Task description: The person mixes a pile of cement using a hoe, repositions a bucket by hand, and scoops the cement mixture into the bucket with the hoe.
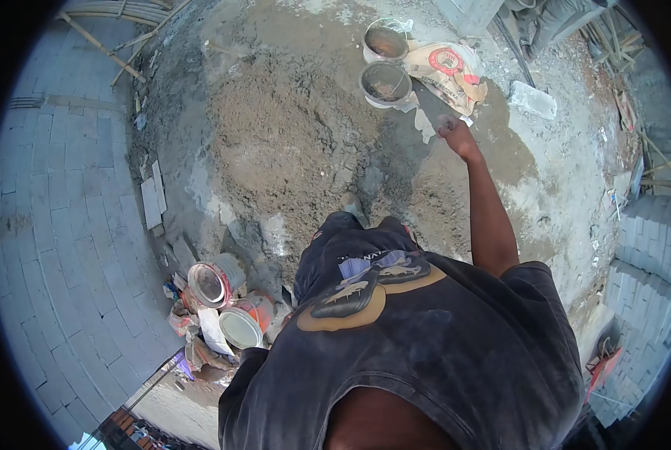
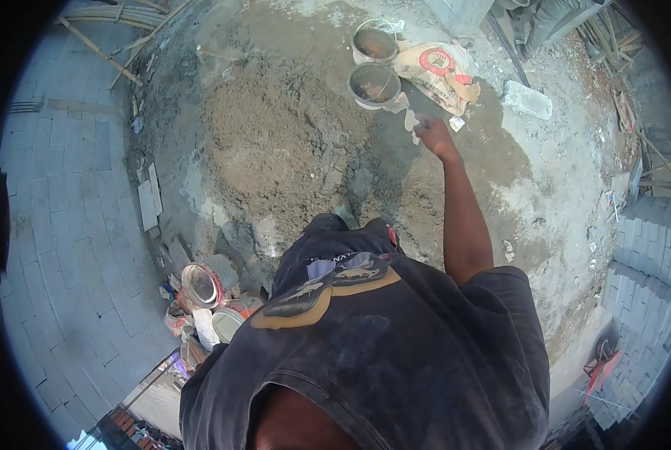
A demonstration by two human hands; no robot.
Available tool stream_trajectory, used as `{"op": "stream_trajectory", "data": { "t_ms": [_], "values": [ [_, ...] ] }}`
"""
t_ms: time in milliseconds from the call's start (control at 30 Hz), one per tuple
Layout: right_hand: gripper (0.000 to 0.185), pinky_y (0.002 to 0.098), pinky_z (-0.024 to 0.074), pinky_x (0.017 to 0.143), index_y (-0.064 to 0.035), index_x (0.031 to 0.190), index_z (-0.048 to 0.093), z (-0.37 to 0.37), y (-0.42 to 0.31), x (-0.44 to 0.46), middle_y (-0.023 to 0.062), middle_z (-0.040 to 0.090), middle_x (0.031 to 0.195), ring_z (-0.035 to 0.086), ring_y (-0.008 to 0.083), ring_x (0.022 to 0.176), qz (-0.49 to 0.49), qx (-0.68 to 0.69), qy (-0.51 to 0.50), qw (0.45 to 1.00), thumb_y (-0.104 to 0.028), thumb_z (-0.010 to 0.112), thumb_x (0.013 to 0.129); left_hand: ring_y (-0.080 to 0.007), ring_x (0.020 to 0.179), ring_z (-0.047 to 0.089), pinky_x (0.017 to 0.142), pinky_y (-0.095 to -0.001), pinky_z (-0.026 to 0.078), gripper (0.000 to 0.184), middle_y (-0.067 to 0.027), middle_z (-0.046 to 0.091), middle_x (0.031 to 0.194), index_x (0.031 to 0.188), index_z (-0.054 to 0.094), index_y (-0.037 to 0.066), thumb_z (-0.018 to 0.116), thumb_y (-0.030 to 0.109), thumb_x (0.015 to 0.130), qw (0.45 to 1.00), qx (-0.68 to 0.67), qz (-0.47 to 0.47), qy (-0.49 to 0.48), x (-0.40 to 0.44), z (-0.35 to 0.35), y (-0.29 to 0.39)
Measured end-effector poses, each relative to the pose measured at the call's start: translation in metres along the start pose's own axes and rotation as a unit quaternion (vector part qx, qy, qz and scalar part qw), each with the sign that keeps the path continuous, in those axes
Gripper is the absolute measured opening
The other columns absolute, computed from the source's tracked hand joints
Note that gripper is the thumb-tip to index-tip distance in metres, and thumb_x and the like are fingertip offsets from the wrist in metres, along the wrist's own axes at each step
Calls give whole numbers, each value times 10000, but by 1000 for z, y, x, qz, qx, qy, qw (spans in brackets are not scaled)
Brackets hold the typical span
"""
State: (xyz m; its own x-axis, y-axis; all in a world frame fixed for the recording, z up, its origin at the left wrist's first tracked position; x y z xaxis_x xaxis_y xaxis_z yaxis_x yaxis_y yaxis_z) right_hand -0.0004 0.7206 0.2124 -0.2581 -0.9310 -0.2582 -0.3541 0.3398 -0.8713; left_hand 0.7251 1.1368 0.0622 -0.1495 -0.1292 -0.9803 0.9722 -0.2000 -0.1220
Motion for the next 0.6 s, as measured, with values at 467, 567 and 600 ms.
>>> {"op": "stream_trajectory", "data": {
  "t_ms": [467, 567, 600],
  "values": [
    [271, 394, 531, 684, -14, 933, 660, 107, 276, -146, 164, 653, 785, 676, 275, 797, 427, -209, -377, 795, -180, 675, 721, -167, 508, 498, 540, -302, 491, 209, -19, 469, 529, 597, 452, 107, 529, 88, 789, 997, -62, -18, -45, 65, 341, 30],
    [262, 386, 518, 665, -55, 958, 642, 101, 281, -46, 131, 626, 793, 658, 233, 802, 417, -207, -391, 794, -206, 673, 746, -167, 461, 473, 519, -312, 484, 225, -12, 450, 505, 579, 442, 96, 548, 97, 777, 999, -49, 12, -20, 64, 419, 37],
    [260, 383, 514, 658, -69, 967, 636, 96, 281, 1, 120, 618, 796, 652, 220, 803, 397, -210, -397, 801, -214, 672, 754, -172, 534, 513, 565, -325, 486, 220, -22, 479, 554, 581, 425, 87, 552, 83, 761, 998, -42, -32, -37, 63, 442, 33]
  ]
}}
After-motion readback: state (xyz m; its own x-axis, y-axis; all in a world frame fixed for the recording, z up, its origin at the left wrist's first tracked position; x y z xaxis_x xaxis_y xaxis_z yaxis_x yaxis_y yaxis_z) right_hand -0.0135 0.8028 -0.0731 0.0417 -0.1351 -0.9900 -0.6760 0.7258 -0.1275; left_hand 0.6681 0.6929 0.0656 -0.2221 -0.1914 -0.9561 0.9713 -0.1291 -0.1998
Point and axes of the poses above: each hand's wrist, its own x-axis towards the middle knuckle, its own z-axis out of the palm, y = z × x, the point moved 10 cm from there along x, towards the middle knuckle
